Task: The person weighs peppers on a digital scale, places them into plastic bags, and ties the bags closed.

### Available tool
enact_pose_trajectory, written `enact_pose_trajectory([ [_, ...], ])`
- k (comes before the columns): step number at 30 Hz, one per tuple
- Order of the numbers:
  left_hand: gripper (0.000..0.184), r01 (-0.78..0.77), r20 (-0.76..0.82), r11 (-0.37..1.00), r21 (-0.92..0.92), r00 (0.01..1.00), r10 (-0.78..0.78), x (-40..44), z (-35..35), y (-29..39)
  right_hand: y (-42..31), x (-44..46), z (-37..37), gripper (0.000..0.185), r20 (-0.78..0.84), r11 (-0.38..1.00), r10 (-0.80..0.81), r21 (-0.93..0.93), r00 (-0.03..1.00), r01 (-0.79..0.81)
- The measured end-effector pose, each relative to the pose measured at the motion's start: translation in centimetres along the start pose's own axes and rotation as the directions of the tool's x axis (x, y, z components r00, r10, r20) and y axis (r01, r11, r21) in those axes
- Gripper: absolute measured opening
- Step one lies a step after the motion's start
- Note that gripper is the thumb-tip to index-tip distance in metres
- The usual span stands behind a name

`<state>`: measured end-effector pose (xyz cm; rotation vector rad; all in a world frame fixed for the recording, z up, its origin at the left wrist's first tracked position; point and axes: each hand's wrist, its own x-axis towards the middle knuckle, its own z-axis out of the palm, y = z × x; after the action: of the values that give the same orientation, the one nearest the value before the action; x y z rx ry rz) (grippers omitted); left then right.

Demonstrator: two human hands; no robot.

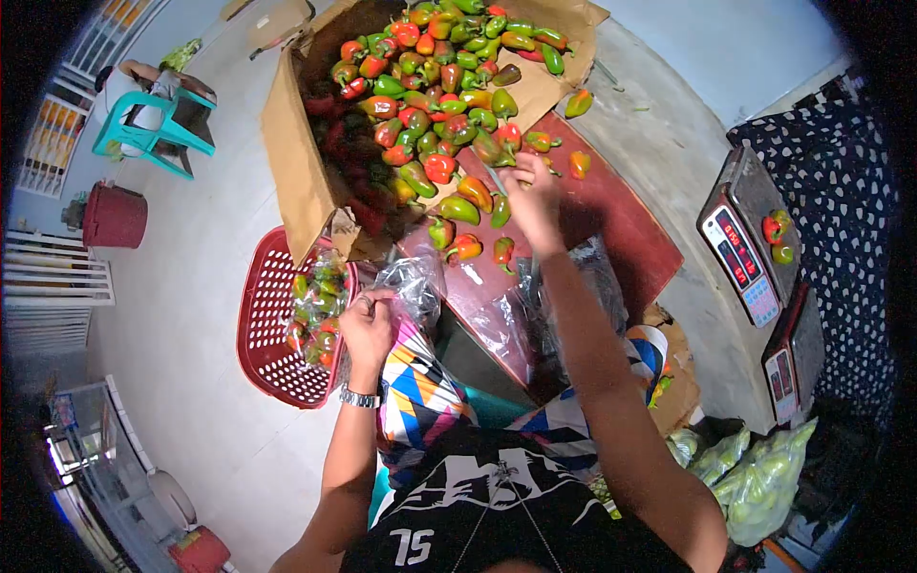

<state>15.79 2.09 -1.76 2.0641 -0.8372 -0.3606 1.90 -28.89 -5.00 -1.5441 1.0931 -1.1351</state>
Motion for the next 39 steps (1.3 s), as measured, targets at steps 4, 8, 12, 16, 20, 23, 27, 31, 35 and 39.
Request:
enact_pose_trajectory([
  [4,0.022,0.033,0.016,0.999,0.014,0.999,-0.033,0.1,-0.2,0.3,-0.6,-3.3,2.4,0.036,0.373,0.790,-0.360,-0.366,0.855,0.492],
  [8,0.022,0.075,0.041,0.996,0.048,0.996,-0.077,0.2,-0.3,0.9,-2.5,-4.3,3.4,0.040,0.506,0.643,-0.257,-0.547,0.824,0.536],
  [12,0.021,0.070,0.022,0.997,0.026,0.997,-0.071,-0.1,-0.2,0.5,-3.3,-3.7,3.0,0.033,0.469,0.676,-0.236,-0.550,0.851,0.491],
  [16,0.021,0.015,0.000,0.999,-0.038,1.000,-0.015,-0.1,0.3,-0.7,-1.7,-3.3,1.5,0.013,0.127,0.988,0.096,0.111,0.987,-0.111],
  [20,0.019,0.021,0.016,1.000,-0.023,1.000,-0.021,0.0,0.4,0.3,-2.9,-5.2,-0.1,0.040,0.398,0.878,-0.308,-0.229,0.864,0.419],
  [23,0.019,0.036,0.032,0.999,-0.004,0.999,-0.036,0.1,0.8,-0.4,-1.6,-7.1,2.1,0.047,0.537,0.794,-0.241,-0.370,0.808,0.482],
  [27,0.019,0.058,0.019,0.998,-0.013,0.998,-0.057,0.1,0.5,0.2,-0.7,-7.4,3.2,0.041,0.517,0.821,-0.156,-0.405,0.841,0.402],
  [31,0.019,0.024,0.017,0.999,-0.045,1.000,-0.023,0.0,0.4,0.0,0.0,-7.6,2.5,0.030,0.257,0.997,-0.066,-0.022,0.964,0.074],
  [35,0.020,0.055,0.044,0.997,-0.044,0.998,-0.053,0.0,0.3,0.2,-1.7,-6.5,-1.5,0.029,0.438,0.419,0.529,0.610,0.727,-0.673],
  [39,0.022,0.000,0.017,0.999,0.036,1.000,-0.001,0.0,0.2,1.5,-1.8,-6.2,-3.4,0.032,0.478,0.407,0.452,0.641,0.753,-0.651],
])
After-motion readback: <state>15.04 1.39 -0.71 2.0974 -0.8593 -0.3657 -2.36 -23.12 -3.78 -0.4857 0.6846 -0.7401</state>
